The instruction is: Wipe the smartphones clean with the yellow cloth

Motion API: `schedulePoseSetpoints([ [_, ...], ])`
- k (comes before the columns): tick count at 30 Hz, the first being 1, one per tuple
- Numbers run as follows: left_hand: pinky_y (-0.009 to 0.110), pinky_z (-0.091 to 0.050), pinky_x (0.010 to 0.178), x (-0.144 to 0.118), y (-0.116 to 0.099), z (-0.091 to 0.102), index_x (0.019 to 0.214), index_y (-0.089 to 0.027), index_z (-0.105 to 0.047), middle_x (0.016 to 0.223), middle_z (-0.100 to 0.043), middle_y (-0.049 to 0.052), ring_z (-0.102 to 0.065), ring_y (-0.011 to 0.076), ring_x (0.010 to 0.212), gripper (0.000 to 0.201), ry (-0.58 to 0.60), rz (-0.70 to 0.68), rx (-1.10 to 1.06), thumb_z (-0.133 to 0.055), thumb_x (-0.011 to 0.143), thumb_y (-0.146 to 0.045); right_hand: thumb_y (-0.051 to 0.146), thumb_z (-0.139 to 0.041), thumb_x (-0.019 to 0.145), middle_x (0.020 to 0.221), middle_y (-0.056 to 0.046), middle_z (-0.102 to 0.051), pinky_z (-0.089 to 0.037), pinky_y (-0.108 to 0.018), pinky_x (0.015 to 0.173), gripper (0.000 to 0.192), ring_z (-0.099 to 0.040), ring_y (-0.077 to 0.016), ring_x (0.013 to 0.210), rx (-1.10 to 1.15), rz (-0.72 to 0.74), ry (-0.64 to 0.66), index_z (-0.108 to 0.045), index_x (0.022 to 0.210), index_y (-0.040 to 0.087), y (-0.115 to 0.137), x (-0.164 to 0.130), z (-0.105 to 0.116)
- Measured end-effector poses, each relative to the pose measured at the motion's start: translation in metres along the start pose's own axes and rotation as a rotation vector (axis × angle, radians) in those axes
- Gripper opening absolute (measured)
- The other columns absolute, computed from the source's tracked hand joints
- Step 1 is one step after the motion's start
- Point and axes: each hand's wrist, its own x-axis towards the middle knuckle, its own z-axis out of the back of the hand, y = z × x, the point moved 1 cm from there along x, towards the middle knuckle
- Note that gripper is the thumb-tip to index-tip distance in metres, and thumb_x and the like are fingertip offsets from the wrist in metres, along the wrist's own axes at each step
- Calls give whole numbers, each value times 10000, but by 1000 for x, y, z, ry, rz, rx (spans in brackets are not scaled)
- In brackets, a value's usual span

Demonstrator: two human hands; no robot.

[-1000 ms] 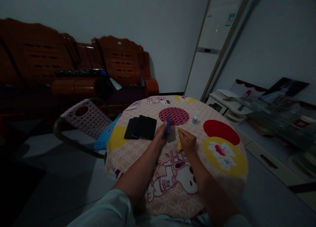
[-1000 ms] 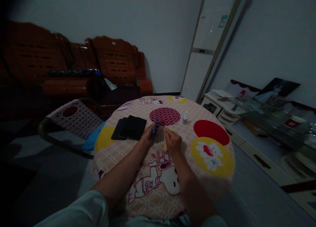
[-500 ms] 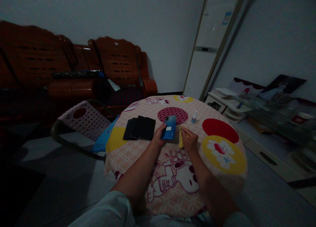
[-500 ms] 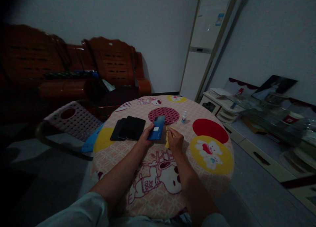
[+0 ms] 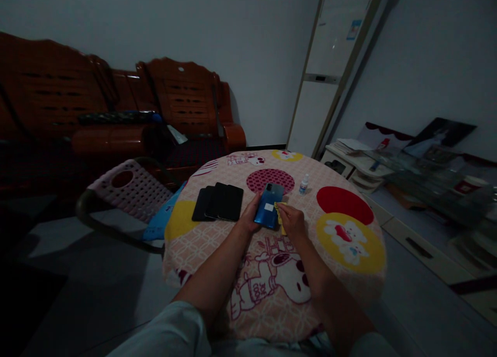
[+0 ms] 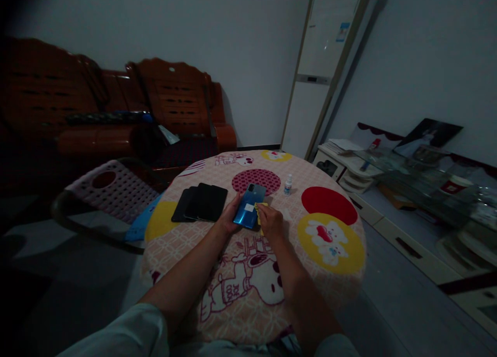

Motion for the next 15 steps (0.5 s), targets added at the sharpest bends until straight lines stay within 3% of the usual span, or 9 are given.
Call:
schedulePoseSetpoints([
  [8, 467, -523, 730, -7, 8, 1, 1274, -226, -517, 1049, -665, 138, -674, 291, 851, 526, 237, 196, 98, -495, 856, -544, 232, -425, 889, 1038, -93, -721, -530, -345, 835, 336, -679, -230, 950, -75, -116, -142, -699, 1076, 186, -10, 3, 12],
  [15, 421, -532, 736, -9, 11, -1, 1159, -161, -583, 976, -677, 137, -671, 250, 805, 473, 197, 182, 170, -481, 873, -524, 208, -445, 873, 1027, -100, -722, -514, -306, 827, 318, -681, -217, 922, -217, -80, -15, -704, 1056, 178, -10, 2, 9],
])
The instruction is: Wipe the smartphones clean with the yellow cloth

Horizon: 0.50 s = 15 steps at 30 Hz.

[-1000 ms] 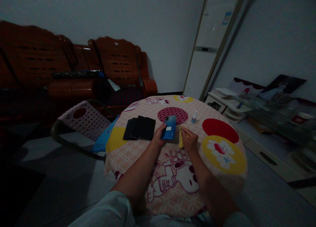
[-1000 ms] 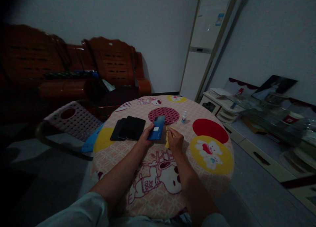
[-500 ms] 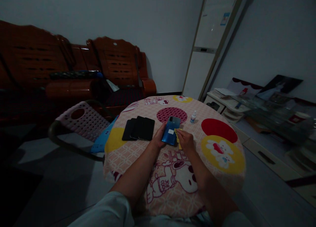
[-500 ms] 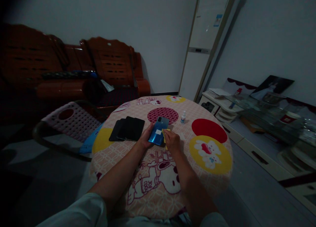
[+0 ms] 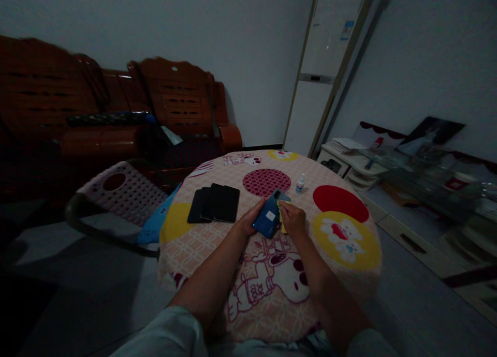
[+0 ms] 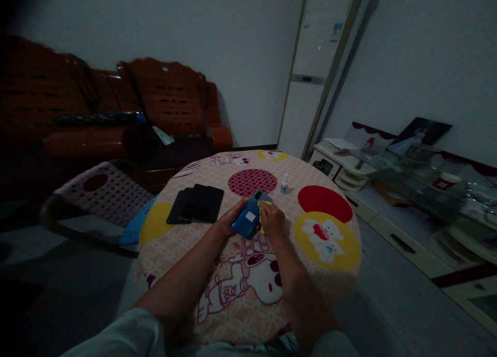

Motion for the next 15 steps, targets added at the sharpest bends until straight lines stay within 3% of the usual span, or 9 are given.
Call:
schedulePoseSetpoints([
  [15, 424, -533, 718, -1, -1, -2, 1183, -196, -577, 1001, -672, 120, -673, 246, 783, 455, 10, 5, 35, -472, 879, -517, 158, -458, 850, 938, -103, -732, -489, -274, 758, 319, -680, -209, 822, -159, 49, 20, -695, 1063, 178, 4, -1, 0],
])
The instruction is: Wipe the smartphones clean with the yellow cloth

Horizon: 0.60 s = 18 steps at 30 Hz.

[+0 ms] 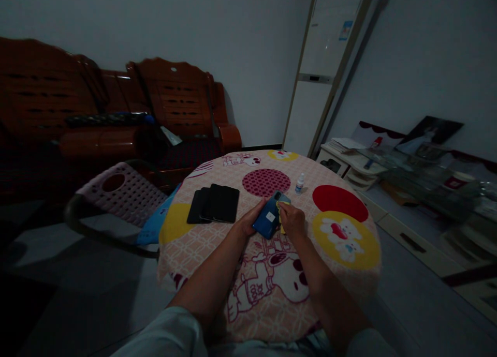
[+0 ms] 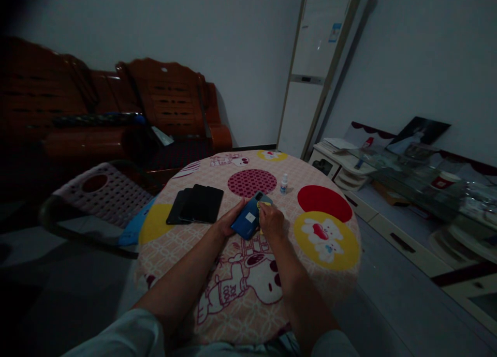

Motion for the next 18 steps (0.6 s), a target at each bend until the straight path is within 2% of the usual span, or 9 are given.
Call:
schedulePoseSetpoints([
  [5, 391, -526, 689, -2, 1, -3, 1217, -156, -565, 920, -682, 150, -671, 245, 731, 601, 98, 90, 27, -402, 859, -611, 164, -421, 873, 898, -105, -734, -488, -276, 749, 330, -674, -202, 802, -18, -60, -69, -698, 1051, 165, -6, 3, 6],
  [8, 374, -525, 682, -3, 2, -4, 1227, -170, -561, 891, -685, 141, -665, 228, 702, 611, 133, 109, 38, -392, 855, -624, 178, -420, 879, 876, -98, -732, -485, -269, 747, 331, -669, -193, 785, -27, -91, -115, -695, 1064, 163, -9, 4, 9],
  [11, 372, -528, 669, -4, 2, -4, 1226, -189, -564, 897, -683, 130, -663, 222, 688, 584, 109, 106, 53, -396, 860, -612, 188, -417, 887, 912, -110, -729, -486, -271, 767, 334, -670, -195, 810, -5, -72, -112, -686, 1080, 150, -9, 3, 8],
  [16, 319, -528, 643, -4, 2, -4, 1213, -187, -574, 870, -680, 108, -657, 189, 657, 518, -27, 62, 48, -451, 870, -555, 177, -440, 871, 935, -108, -730, -485, -284, 808, 321, -670, -205, 871, 24, 20, -32, -689, 1074, 169, -2, 1, 2],
  [18, 325, -529, 638, -4, 2, -4, 1228, -194, -564, 865, -680, 108, -659, 195, 657, 533, -18, 66, 51, -452, 863, -565, 175, -443, 867, 923, -112, -730, -486, -288, 804, 320, -669, -210, 870, 28, 19, -33, -690, 1071, 162, -1, 1, 2],
])
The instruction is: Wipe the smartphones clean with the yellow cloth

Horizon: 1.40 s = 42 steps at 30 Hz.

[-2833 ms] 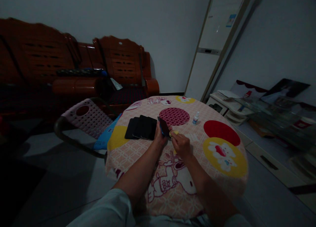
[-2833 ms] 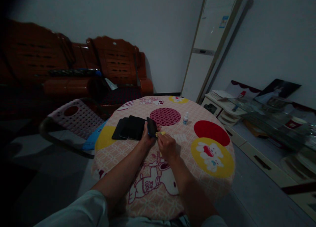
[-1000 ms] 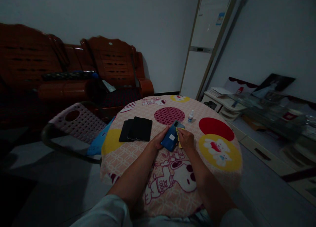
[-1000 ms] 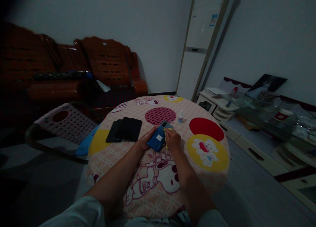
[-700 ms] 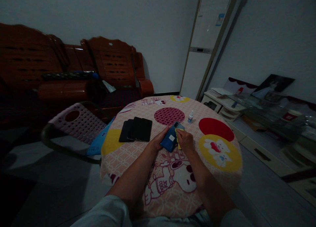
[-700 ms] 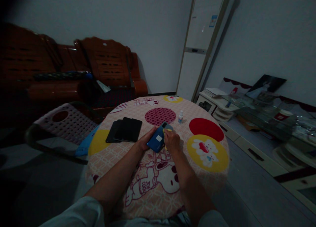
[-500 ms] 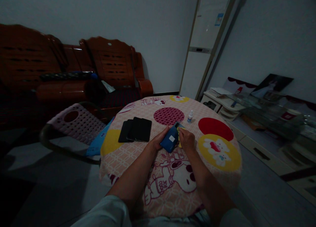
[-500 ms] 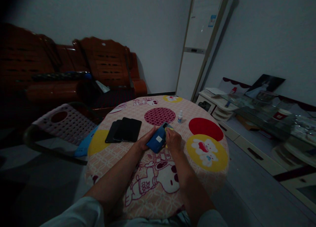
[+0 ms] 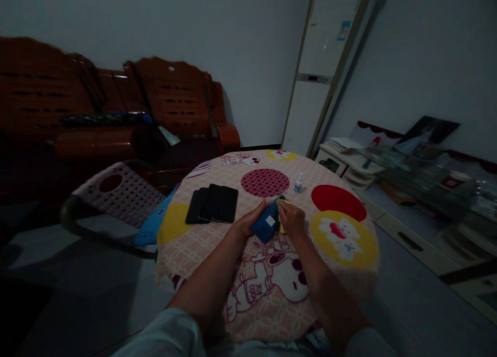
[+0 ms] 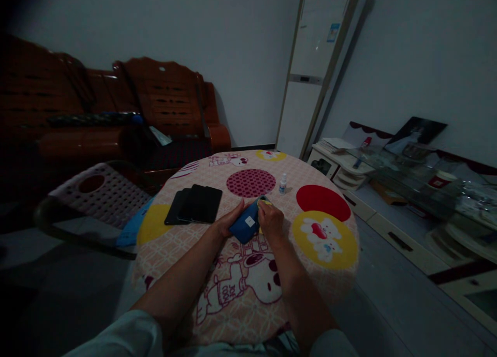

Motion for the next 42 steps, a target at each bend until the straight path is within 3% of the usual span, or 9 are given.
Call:
schedulePoseSetpoints([
  [8, 353, -527, 637, -3, 1, -3, 1338, -242, -472, 900, -685, 124, -672, 224, 681, 638, 165, 34, 79, -426, 836, -632, 184, -415, 893, 888, -104, -726, -474, -265, 764, 322, -660, -191, 809, -43, -64, -88, -688, 1063, 166, -7, 4, 8],
  [16, 331, -532, 637, -3, 0, -2, 1279, -235, -537, 908, -683, 98, -658, 192, 650, 561, 15, -10, 77, -427, 862, -594, 159, -457, 864, 888, -90, -728, -485, -273, 773, 301, -668, -200, 813, -38, 55, 37, -688, 1056, 187, 9, -1, 0],
  [19, 324, -530, 634, -3, 0, -2, 1278, -226, -540, 933, -683, 107, -658, 193, 655, 571, 19, -7, 83, -432, 858, -598, 156, -454, 867, 927, -97, -729, -487, -273, 788, 305, -671, -198, 837, -18, 48, 26, -686, 1064, 176, 8, 0, 2],
  [25, 340, -524, 638, -2, 1, -1, 1368, -209, -437, 952, -678, 138, -672, 228, 706, 671, 125, 23, 102, -413, 845, -628, 156, -415, 884, 938, -117, -728, -485, -280, 803, 328, -669, -199, 855, -5, -55, -60, -688, 1067, 149, 0, 4, 9],
  [31, 352, -522, 675, -1, 2, 3, 1437, -240, -322, 1009, -668, 127, -672, 227, 753, 700, 193, 5, 133, -422, 854, -615, 177, -416, 877, 913, -119, -731, -490, -295, 821, 333, -675, -213, 878, 71, -68, -91, -697, 1054, 147, -2, 5, 10],
  [42, 336, -518, 676, -3, 1, 0, 1430, -226, -345, 1051, -658, 140, -662, 226, 774, 777, 194, -16, 160, -538, 790, -621, 266, -497, 803, 907, -105, -748, -529, -319, 763, 299, -700, -243, 833, 320, -292, -187, -751, 916, 156, 1, 8, 12],
])
